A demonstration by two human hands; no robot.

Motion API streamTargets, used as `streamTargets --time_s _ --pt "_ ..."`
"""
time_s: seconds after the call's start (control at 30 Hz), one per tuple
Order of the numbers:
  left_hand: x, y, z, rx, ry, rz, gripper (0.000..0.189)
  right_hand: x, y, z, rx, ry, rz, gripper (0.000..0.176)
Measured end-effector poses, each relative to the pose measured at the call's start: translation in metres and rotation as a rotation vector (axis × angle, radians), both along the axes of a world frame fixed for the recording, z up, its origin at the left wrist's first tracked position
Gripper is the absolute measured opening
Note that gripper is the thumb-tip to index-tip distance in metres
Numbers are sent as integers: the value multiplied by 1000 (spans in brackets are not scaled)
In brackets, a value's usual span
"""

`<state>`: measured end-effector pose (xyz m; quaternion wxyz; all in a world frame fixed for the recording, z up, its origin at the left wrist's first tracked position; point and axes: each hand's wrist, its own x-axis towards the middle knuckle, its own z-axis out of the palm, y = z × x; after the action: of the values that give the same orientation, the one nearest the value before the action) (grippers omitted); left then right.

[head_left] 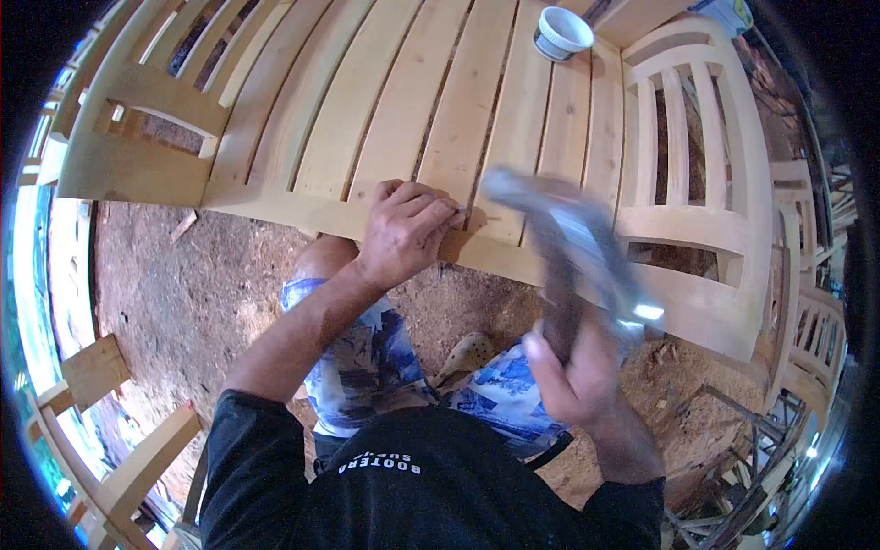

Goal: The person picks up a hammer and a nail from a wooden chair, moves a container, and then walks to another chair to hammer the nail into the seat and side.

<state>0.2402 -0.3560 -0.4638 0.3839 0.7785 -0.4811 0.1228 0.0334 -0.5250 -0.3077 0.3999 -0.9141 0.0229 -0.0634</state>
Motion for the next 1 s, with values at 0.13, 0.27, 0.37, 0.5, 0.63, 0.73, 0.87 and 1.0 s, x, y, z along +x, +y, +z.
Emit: streamTargets --time_s 0.13,0.27,0.37,0.5,0.63,0.73,0.87,1.0 --pt "4 2 1 10 -32 -4 14 3 -2 -6 63 296 -87 51" --pt "2 -1 -5 -58 167 45 11 -10 -9 6 118 253 -162 48" --pt "4 -5 7 -51 338 73 12 -23 -16 -1 159 176 -230 44" --pt "-3 -25 10 -19 368 6 12 -45 -19 -28 363 146 -359 35" --pt "-2 -30 -1 8 331 -32 13 -57 -19 -36 468 176 -437 34" --pt "-4 -28 4 5 325 -50 13 -66 -18 -42 544 240 -476 40" --pt "-3 -29 -2 28 292 -51 14 -72 -18 -53 587 214 -497 36" --pt "-3 -28 -1 55 253 -76 17 -75 -17 -59 586 230 -508 36"
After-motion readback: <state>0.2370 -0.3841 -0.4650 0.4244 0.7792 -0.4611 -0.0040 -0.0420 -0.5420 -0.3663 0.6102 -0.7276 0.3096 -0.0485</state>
